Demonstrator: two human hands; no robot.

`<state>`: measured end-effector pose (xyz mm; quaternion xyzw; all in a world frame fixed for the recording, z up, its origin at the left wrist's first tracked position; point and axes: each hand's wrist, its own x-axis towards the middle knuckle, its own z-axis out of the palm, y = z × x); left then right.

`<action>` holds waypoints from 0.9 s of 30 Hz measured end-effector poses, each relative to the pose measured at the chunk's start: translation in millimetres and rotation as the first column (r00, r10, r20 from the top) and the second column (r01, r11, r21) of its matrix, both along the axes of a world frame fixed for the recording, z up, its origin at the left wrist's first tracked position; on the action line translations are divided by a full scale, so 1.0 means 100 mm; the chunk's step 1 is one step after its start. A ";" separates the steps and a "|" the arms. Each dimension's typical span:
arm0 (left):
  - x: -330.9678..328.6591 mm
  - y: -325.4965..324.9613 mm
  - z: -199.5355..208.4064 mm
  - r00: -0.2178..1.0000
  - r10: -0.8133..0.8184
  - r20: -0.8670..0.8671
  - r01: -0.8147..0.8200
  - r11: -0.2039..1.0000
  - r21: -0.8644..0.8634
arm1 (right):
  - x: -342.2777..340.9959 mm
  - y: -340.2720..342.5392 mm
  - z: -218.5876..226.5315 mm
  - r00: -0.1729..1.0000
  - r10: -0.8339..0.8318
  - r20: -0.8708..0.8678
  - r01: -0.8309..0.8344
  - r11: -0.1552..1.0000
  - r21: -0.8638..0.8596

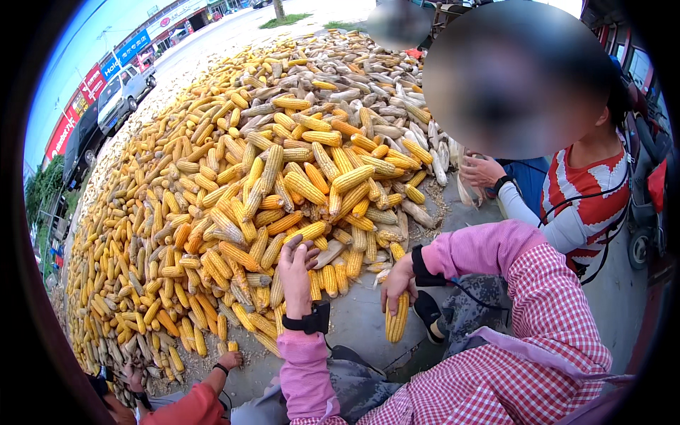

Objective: The person sits on the ground and shucks corn cobs by hand, peeling back the husks and removing silk. They repeatedly pick up cobs from a large pile, strip them, and place the cleaned cobs aside.

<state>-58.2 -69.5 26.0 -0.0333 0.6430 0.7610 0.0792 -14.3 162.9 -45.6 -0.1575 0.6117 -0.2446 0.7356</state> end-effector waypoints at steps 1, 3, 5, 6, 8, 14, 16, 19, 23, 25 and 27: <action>0.02 -0.08 0.00 1.000 0.030 -0.004 -0.030 1.000 -0.002 | -0.49 0.19 0.56 0.952 -0.273 -0.141 0.262 0.961 -0.089; 0.03 -0.15 0.02 0.998 0.046 -0.032 -0.046 0.999 0.015 | -1.48 0.65 1.44 0.359 -0.889 -0.283 0.696 0.457 -0.553; 0.00 -0.12 0.01 0.998 0.052 -0.033 -0.051 0.998 0.028 | -2.09 1.14 2.35 0.046 -0.930 0.365 0.323 -0.332 -0.886; 0.00 -0.14 0.04 0.997 0.063 -0.038 -0.062 0.998 0.027 | -2.23 1.33 2.68 0.037 -0.916 0.401 0.102 -0.395 -0.913; 0.02 -0.22 0.04 0.996 0.088 -0.029 -0.088 0.996 0.016 | -2.15 1.31 2.91 0.026 -0.949 0.313 0.019 -0.313 -0.950; 0.02 -0.18 -0.05 0.996 0.094 0.002 -0.094 0.994 0.060 | -1.50 0.79 1.27 0.106 -0.993 -0.049 0.669 0.108 -0.735; 0.08 -0.11 0.06 0.997 0.077 -0.002 -0.077 0.993 0.085 | -1.29 0.77 0.33 0.089 -0.993 -0.080 0.855 0.117 -0.505; 0.14 -0.06 0.14 0.996 0.082 -0.015 -0.081 0.995 0.060 | -0.99 0.74 -1.05 0.074 -0.990 -0.119 0.979 0.095 -0.182; 0.21 -0.04 0.17 0.995 0.100 0.015 -0.100 0.995 0.005 | -0.73 0.55 -2.26 0.073 -0.987 -0.142 0.995 0.082 -0.058; 0.22 -0.01 0.20 0.995 0.095 0.023 -0.095 0.995 -0.009 | -0.78 0.49 -2.57 0.053 -0.978 -0.200 0.994 0.071 -0.086; 0.23 0.01 0.20 0.996 0.086 0.026 -0.086 0.996 -0.023 | -0.90 0.35 -2.72 0.010 -0.970 -0.245 0.995 0.034 -0.095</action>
